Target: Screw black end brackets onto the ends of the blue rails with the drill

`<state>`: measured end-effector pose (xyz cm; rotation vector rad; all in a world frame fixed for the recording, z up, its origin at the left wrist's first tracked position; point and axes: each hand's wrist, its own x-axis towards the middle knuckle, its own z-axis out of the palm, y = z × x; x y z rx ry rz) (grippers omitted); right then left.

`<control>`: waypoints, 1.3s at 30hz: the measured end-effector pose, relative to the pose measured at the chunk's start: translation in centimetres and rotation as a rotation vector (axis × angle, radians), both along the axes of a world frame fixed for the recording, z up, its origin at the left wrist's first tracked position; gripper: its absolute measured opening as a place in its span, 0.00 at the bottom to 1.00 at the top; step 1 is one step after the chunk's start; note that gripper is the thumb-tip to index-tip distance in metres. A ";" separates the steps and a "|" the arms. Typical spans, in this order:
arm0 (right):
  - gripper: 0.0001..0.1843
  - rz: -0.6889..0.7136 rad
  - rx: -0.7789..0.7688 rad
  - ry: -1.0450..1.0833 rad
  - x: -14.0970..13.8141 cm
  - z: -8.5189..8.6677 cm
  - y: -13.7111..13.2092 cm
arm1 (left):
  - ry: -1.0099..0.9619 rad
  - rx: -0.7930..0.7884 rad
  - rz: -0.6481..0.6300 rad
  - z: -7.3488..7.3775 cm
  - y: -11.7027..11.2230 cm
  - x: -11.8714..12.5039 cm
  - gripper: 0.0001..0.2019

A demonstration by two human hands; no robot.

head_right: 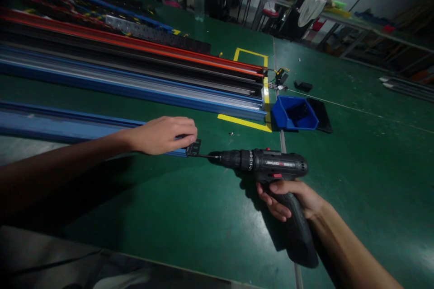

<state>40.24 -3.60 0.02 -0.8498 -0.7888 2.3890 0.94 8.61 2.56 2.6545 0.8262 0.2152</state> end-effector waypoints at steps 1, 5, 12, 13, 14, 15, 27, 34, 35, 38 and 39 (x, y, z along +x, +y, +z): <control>0.13 -0.004 0.000 -0.002 0.0 0.0 0.0 | 0.000 0.001 0.001 0.0 0.0 0.0 0.15; 0.13 -0.014 -0.004 -0.022 0.2 -0.2 -0.1 | -0.001 -0.004 0.005 0.0 0.0 0.0 0.16; 0.14 -0.005 -0.033 -0.061 0.6 -0.4 -0.3 | 0.006 0.016 -0.003 0.0 0.0 0.1 0.15; 0.14 -0.006 -0.033 -0.064 0.6 -0.4 -0.3 | 0.007 0.015 0.000 0.0 0.0 0.1 0.15; 0.14 -0.010 -0.032 -0.068 0.6 -0.4 -0.3 | 0.008 0.012 0.003 0.0 0.0 0.1 0.15; 0.14 -0.014 -0.030 -0.070 0.6 -0.4 -0.3 | 0.009 0.010 0.004 0.0 0.0 0.1 0.16; 0.14 -0.023 -0.043 -0.092 0.7 -0.6 -0.2 | -0.004 0.012 0.004 0.0 0.0 0.0 0.15; 0.14 -0.032 -0.022 -0.076 0.4 -0.3 -0.3 | -0.014 0.009 -0.001 0.0 0.1 0.0 0.16; 0.14 -0.031 -0.019 -0.078 0.4 -0.3 -0.3 | -0.013 0.007 0.001 0.0 0.1 0.0 0.16; 0.13 -0.024 -0.016 -0.072 0.4 -0.4 -0.3 | -0.008 0.010 0.000 0.0 0.1 0.1 0.15; 0.13 -0.021 -0.017 -0.071 0.5 -0.4 -0.3 | -0.008 0.014 -0.001 0.0 0.0 0.1 0.15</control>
